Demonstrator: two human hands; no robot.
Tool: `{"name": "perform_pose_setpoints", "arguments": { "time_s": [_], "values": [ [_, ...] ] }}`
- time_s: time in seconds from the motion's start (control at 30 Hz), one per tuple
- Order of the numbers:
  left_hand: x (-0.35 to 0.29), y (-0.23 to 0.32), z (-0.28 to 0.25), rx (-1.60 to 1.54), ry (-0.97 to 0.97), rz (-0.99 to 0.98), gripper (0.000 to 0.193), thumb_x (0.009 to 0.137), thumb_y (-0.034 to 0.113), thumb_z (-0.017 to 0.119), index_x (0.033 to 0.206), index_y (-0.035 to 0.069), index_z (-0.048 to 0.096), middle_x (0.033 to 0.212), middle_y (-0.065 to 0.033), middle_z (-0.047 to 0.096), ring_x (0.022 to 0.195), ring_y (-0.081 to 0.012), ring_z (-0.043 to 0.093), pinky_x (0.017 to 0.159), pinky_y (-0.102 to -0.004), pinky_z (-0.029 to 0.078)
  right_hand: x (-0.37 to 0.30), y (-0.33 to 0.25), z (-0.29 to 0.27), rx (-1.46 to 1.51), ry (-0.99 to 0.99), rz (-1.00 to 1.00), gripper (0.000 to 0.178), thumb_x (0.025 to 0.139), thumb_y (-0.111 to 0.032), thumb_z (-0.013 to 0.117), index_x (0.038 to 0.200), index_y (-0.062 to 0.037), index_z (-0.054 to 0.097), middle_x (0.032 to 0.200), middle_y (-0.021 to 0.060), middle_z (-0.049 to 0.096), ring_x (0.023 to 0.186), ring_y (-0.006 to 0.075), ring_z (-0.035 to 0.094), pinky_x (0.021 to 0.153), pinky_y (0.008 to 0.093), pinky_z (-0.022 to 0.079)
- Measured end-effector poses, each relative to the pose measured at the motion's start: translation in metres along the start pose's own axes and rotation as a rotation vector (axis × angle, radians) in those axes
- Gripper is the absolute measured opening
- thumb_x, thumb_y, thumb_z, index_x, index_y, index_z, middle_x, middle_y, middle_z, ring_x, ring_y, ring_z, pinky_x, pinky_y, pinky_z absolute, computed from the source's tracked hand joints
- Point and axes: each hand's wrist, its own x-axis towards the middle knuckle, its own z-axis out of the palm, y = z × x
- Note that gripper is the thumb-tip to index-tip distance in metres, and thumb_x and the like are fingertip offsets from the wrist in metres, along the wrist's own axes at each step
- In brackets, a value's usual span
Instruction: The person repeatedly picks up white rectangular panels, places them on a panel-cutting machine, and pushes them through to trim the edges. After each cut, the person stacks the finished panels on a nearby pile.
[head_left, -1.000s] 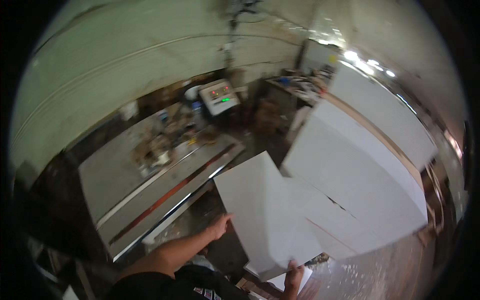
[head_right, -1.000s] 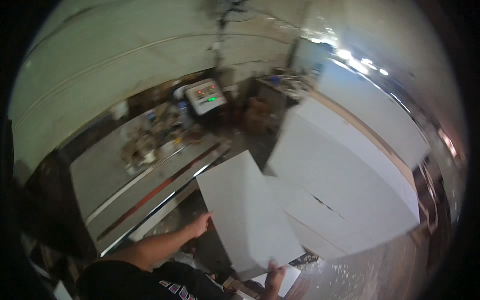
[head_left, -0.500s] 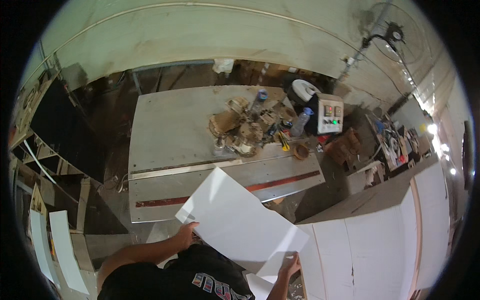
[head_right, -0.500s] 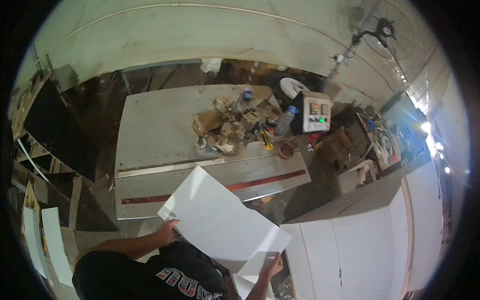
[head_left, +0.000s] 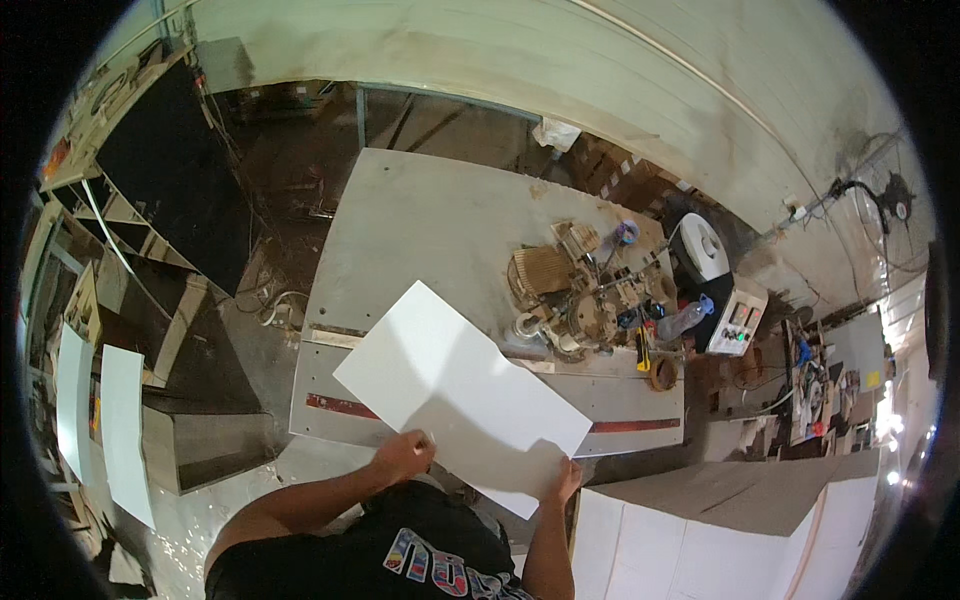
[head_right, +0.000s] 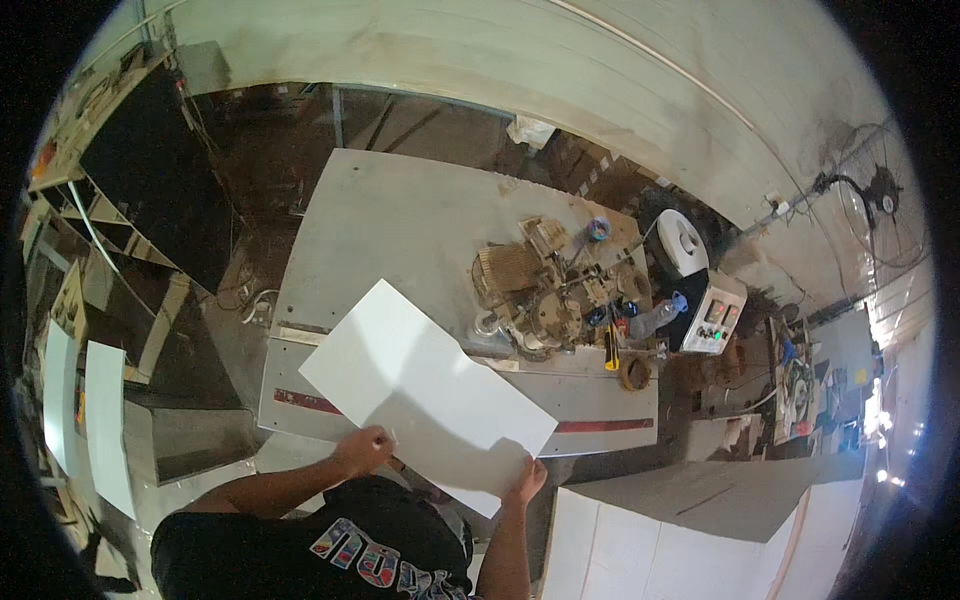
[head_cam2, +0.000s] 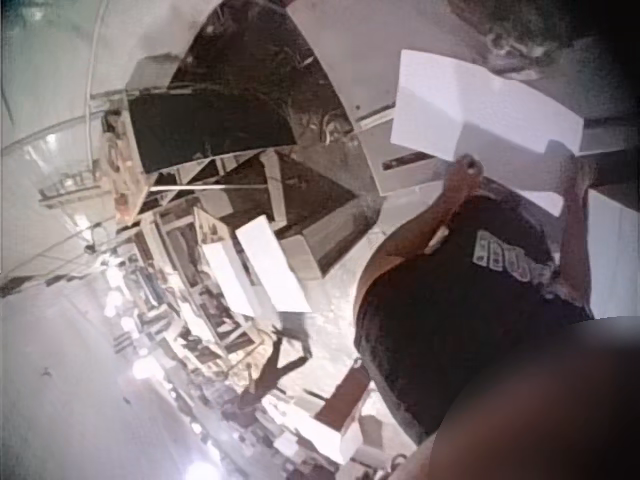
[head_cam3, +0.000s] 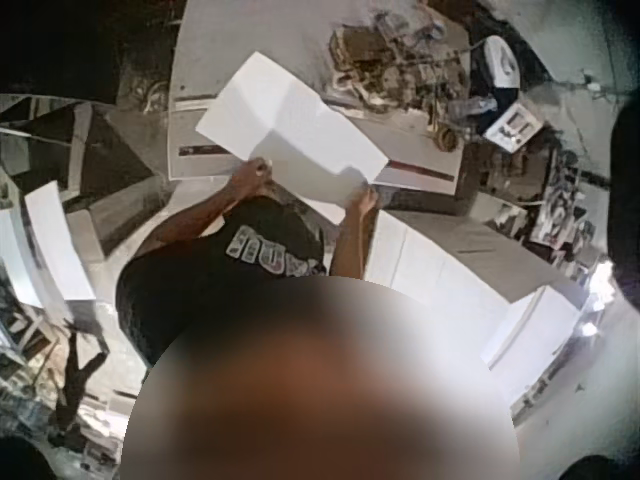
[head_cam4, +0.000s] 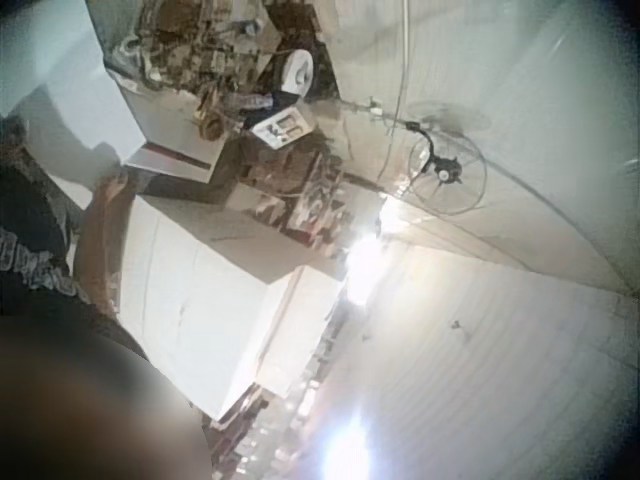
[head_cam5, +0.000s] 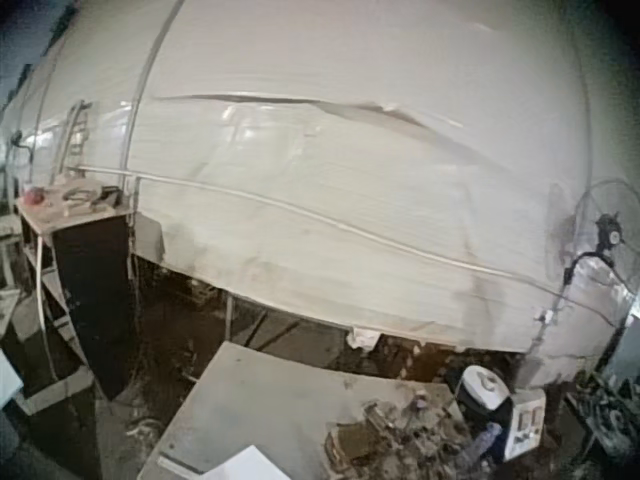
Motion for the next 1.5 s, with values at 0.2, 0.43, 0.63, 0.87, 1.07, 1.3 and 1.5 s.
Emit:
{"name": "perform_pose_setpoints", "arguments": {
  "time_s": [0.2, 0.43, 0.63, 0.87, 1.07, 1.3, 1.5],
  "values": [
    [0.03, -0.049, -0.058, 0.25, 0.769, 0.111, 0.048, 0.094, 0.027, 0.074, 0.137, 0.009, 0.065, 0.147, -0.0134, 0.061, 0.144, -0.0388, 0.051, 0.123, -0.0641, 0.032, 0.014, -0.013, 0.014, 0.154, -0.021, 0.225, 0.04, 0.107, -0.037, 0.069, 0.111, 0.0028, 0.073, 0.102, 0.01, 0.074, 0.087, 0.0222, 0.07, 0.076, 0.0435, 0.059],
    [0.034, -0.05, -0.075, 0.403, 0.863, 0.064, 0.064, 0.097, 0.03, 0.073, 0.154, 0.009, 0.054, 0.167, -0.0136, 0.049, 0.161, -0.037, 0.037, 0.135, -0.0606, 0.02, 0.021, -0.003, 0.01, -0.107, 0.028, 0.243, 0.052, 0.113, -0.044, 0.064, 0.119, 0.006, 0.074, 0.107, 0.0139, 0.077, 0.093, 0.0263, 0.075, 0.08, 0.0468, 0.063],
    [0.036, -0.042, -0.078, 0.405, 0.874, 0.049, 0.067, 0.092, 0.024, 0.075, 0.154, 0.009, 0.053, 0.169, -0.0129, 0.046, 0.16, -0.0371, 0.038, 0.134, -0.0612, 0.024, 0.023, 0.006, -0.003, -0.042, -0.111, 0.405, 0.058, 0.11, -0.049, 0.069, 0.122, 0.0071, 0.073, 0.107, 0.0146, 0.076, 0.095, 0.0258, 0.075, 0.08, 0.0458, 0.064],
    [0.045, -0.043, -0.07, 0.39, 0.983, 0.037, 0.063, 0.093, 0.022, 0.075, 0.152, 0.01, 0.057, 0.167, -0.0137, 0.051, 0.156, -0.0399, 0.044, 0.131, -0.0591, 0.029, -0.012, -0.004, -0.031, -0.141, -0.238, 0.673, 0.067, 0.103, -0.049, 0.079, 0.136, 0.0084, 0.067, 0.122, 0.0181, 0.075, 0.102, 0.0281, 0.075, 0.085, 0.0454, 0.062],
    [0.064, -0.038, -0.035, 0.277, 1.153, -0.12, 0.06, 0.094, 0.027, 0.077, 0.152, 0.018, 0.062, 0.156, -0.01, 0.058, 0.147, -0.0411, 0.048, 0.124, -0.0616, 0.032, 0.002, 0.004, -0.069, -0.196, -0.305, 0.608, 0.072, 0.105, -0.057, 0.074, 0.145, 0.0033, 0.065, 0.13, 0.0192, 0.074, 0.116, 0.0325, 0.071, 0.096, 0.0471, 0.058],
    [0.053, 0.005, 0.079, 0.398, 1.182, -0.319, 0.066, 0.084, 0.033, 0.085, 0.147, 0.031, 0.067, 0.152, -0.0091, 0.056, 0.144, -0.0409, 0.046, 0.119, -0.0642, 0.032, 0.08, -0.001, -0.173, -0.38, -0.331, 0.48, 0.067, 0.106, -0.048, 0.073, 0.148, 0.0028, 0.062, 0.133, 0.0198, 0.071, 0.116, 0.0316, 0.069, 0.099, 0.0464, 0.057],
    [0.04, 0.092, 0.178, 0.292, 1.059, -0.257, 0.062, 0.081, 0.035, 0.087, 0.141, 0.029, 0.073, 0.143, -0.0089, 0.057, 0.138, -0.0406, 0.048, 0.116, -0.0625, 0.034, 0.136, -0.028, -0.269, -0.064, -0.241, 0.448, 0.054, 0.108, -0.033, 0.076, 0.147, -0.0003, 0.06, 0.128, 0.0108, 0.071, 0.113, 0.027, 0.067, 0.099, 0.0464, 0.056]
  ]
}}
